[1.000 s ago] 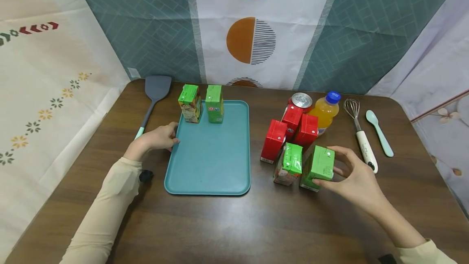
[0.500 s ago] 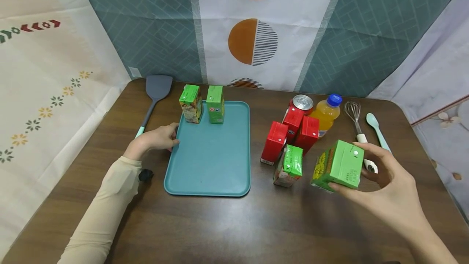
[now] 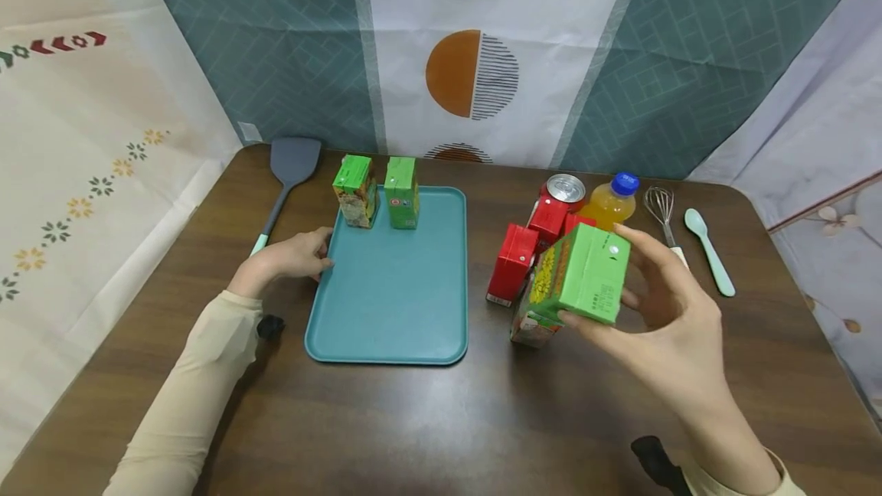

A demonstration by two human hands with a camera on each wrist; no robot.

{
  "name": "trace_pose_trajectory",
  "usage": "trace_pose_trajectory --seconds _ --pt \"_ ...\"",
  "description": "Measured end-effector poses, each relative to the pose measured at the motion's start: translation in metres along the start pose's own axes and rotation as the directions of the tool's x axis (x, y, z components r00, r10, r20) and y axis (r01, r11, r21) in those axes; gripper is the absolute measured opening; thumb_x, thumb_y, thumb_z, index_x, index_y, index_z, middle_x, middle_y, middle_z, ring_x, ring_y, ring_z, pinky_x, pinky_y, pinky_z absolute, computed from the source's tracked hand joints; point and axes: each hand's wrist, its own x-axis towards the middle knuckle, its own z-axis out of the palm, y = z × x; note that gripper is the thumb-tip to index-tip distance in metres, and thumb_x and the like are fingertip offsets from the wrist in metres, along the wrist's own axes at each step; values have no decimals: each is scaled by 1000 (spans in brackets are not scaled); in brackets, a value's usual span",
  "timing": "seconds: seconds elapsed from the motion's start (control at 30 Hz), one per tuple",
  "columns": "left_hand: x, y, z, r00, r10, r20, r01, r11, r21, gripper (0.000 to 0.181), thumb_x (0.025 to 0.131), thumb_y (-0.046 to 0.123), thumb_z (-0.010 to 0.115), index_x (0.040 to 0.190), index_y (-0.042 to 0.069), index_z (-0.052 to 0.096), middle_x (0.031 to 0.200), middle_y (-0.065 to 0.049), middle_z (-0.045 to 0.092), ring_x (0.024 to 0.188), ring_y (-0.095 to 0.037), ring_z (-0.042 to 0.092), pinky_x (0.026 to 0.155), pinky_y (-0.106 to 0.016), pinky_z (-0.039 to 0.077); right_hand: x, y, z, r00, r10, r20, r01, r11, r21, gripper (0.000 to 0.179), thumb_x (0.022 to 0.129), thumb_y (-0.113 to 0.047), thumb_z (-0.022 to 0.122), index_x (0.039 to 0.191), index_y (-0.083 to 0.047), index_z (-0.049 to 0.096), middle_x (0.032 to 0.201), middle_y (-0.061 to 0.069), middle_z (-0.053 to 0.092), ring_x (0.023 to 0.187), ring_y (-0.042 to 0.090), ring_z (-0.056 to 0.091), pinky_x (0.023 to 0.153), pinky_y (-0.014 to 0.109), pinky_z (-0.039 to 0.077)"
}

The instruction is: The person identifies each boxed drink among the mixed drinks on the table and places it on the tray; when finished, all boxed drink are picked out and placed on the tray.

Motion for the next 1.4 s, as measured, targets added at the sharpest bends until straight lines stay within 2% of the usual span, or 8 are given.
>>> trace_pose_trajectory --seconds 0.1,0.3,0.57,0.8,0.9,1.03,1.17,1.4 --pt "1 0 -1 1000 -3 1 3 1000 12 68 94 6 47 144 -14 5 100 -24 60 72 -19 66 75 -34 51 7 5 18 1000 -15 -22 15 1000 5 92 47 44 58 132 18 38 129 25 49 112 27 54 79 24 52" --pt "2 1 -1 1000 9 4 -9 1000 20 68 95 7 47 143 -15 4 105 -27 59 71 -18 66 73 -34 52 22 14 53 999 42 -29 -44 996 -73 86 55 35 66 134 8 43 132 19 50 117 23 53 83 26 50" --pt "1 2 -5 1000 -10 6 10 1000 6 68 95 8 46 144 -14 2 109 -28 57 75 -20 66 74 -34 51 50 46 91 974 194 -117 -209 969 -133 77 68 17 73 135 -10 47 134 9 50 122 23 48 83 26 50" --pt "-2 0 -8 1000 -22 9 22 1000 5 68 96 6 45 143 -15 0 110 -30 56 76 -22 66 76 -35 51 66 82 116 971 154 -181 -177 978 -114 76 68 19 72 135 -8 46 135 6 51 125 17 47 89 30 47" --pt "-3 -1 -7 1000 -16 8 16 1000 3 68 96 6 45 143 -15 0 113 -31 55 75 -22 66 76 -36 51 70 99 126 963 174 -206 -205 969 -140 79 68 19 72 137 -7 43 138 5 48 127 12 45 90 29 46" --pt "-1 -2 -4 1000 -6 13 6 1000 1 69 96 7 45 143 -15 0 110 -31 56 74 -21 66 75 -36 51 77 118 135 925 293 -243 -328 938 -116 82 68 20 71 139 -8 42 143 7 43 131 14 40 95 29 42" --pt "-1 -3 -2 1000 -10 12 10 1000 0 70 96 8 46 144 -14 0 106 -29 57 74 -19 66 77 -37 50 87 133 140 865 409 -291 -453 886 -100 85 67 18 73 140 -14 43 145 6 39 134 14 36 101 30 38" --pt "0 1 -1 1000 -7 20 7 1000 -2 68 96 7 45 143 -14 1 120 -33 51 77 -22 67 81 -38 50 97 160 140 766 554 -326 -607 791 -81 87 68 19 72 142 -18 41 147 6 37 135 13 33 101 27 38"
